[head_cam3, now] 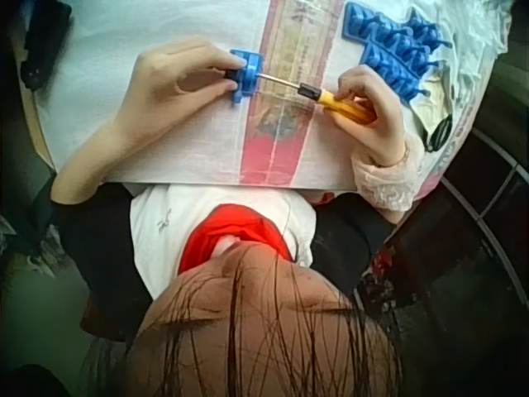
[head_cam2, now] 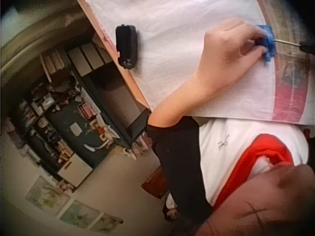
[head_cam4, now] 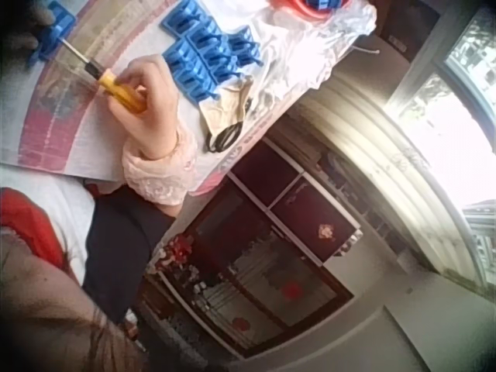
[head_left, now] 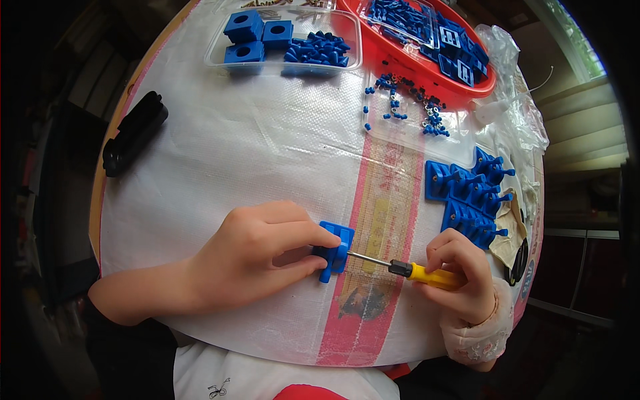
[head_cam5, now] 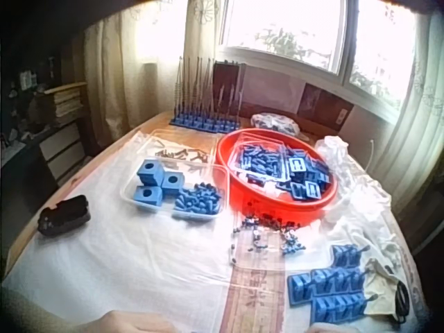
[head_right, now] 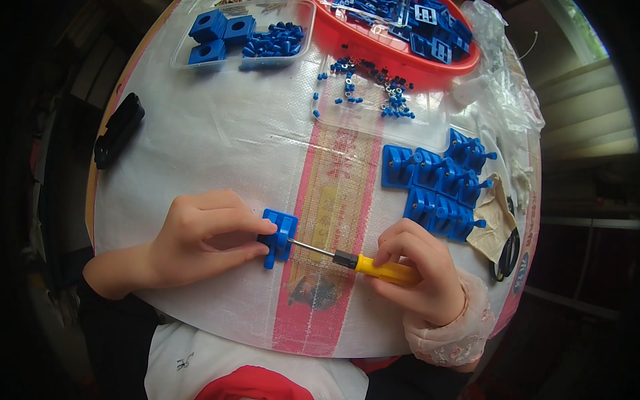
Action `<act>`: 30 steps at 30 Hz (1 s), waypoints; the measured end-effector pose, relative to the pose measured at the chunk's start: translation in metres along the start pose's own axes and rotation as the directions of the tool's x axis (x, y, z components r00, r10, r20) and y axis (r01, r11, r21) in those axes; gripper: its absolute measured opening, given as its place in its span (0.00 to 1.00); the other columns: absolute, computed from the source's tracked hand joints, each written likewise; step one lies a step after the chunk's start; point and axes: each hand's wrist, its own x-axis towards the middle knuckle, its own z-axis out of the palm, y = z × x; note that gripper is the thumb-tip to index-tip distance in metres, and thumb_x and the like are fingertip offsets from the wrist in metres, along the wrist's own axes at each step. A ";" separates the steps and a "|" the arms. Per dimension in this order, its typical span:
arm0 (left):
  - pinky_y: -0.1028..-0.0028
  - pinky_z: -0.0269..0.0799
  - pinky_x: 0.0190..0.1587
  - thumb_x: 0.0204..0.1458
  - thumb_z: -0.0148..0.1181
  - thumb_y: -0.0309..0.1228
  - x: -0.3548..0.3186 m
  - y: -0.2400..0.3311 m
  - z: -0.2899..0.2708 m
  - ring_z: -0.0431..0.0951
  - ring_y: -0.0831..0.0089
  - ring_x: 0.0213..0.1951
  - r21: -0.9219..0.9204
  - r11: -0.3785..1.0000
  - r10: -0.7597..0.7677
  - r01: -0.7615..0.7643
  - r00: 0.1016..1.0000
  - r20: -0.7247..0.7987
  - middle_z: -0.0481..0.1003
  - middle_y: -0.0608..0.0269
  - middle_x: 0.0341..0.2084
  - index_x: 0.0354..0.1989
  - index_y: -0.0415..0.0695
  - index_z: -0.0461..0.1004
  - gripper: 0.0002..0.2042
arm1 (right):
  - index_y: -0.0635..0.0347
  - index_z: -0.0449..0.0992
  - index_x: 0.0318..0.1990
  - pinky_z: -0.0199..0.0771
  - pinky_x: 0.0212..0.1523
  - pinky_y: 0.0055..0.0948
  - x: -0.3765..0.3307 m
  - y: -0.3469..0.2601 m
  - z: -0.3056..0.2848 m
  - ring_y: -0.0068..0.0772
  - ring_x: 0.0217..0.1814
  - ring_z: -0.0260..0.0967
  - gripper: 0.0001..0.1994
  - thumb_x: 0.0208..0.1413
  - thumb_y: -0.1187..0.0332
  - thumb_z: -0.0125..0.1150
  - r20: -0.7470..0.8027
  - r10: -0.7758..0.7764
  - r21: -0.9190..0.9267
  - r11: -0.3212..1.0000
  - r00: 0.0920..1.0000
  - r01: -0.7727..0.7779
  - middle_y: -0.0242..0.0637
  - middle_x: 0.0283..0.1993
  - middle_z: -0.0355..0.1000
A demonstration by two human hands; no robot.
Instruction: The recorder is assembling small plastic components by inserting screws into blue plastic blocks using a screwdriver.
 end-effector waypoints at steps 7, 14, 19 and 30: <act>0.73 0.75 0.33 0.42 0.71 0.21 0.000 -0.001 0.000 0.79 0.66 0.31 -0.008 1.000 0.001 -0.001 1.000 -0.001 0.78 0.57 0.28 0.38 0.41 0.80 0.13 | 0.65 0.78 0.34 0.69 0.30 0.18 -0.001 -0.002 -0.007 0.25 0.31 0.70 0.12 0.39 0.77 0.74 -0.059 -0.046 -0.068 0.997 0.997 0.042 0.39 0.33 0.73; 0.73 0.75 0.33 0.42 0.71 0.21 -0.001 0.000 0.000 0.79 0.66 0.31 -0.006 1.000 -0.002 0.002 1.000 0.003 0.78 0.57 0.29 0.38 0.41 0.80 0.13 | 0.65 0.77 0.34 0.66 0.30 0.17 0.001 -0.013 -0.001 0.23 0.29 0.67 0.12 0.41 0.80 0.72 -0.075 0.174 0.314 0.939 0.982 -0.142 0.38 0.35 0.69; 0.73 0.75 0.33 0.42 0.71 0.21 -0.001 0.000 0.000 0.79 0.66 0.31 -0.009 1.000 -0.003 0.003 1.000 0.002 0.78 0.57 0.29 0.38 0.41 0.80 0.13 | 0.65 0.76 0.34 0.69 0.31 0.17 0.000 0.000 -0.004 0.24 0.30 0.69 0.12 0.41 0.80 0.73 -0.047 -0.034 0.023 0.999 0.998 0.035 0.38 0.36 0.68; 0.73 0.75 0.33 0.42 0.71 0.20 -0.001 0.001 0.000 0.80 0.66 0.31 -0.016 1.000 -0.019 0.019 1.000 0.006 0.78 0.57 0.29 0.38 0.40 0.80 0.13 | 0.65 0.77 0.35 0.70 0.34 0.21 0.000 -0.001 -0.005 0.28 0.33 0.71 0.13 0.40 0.77 0.74 -0.045 0.020 0.085 0.996 0.999 -0.016 0.38 0.35 0.72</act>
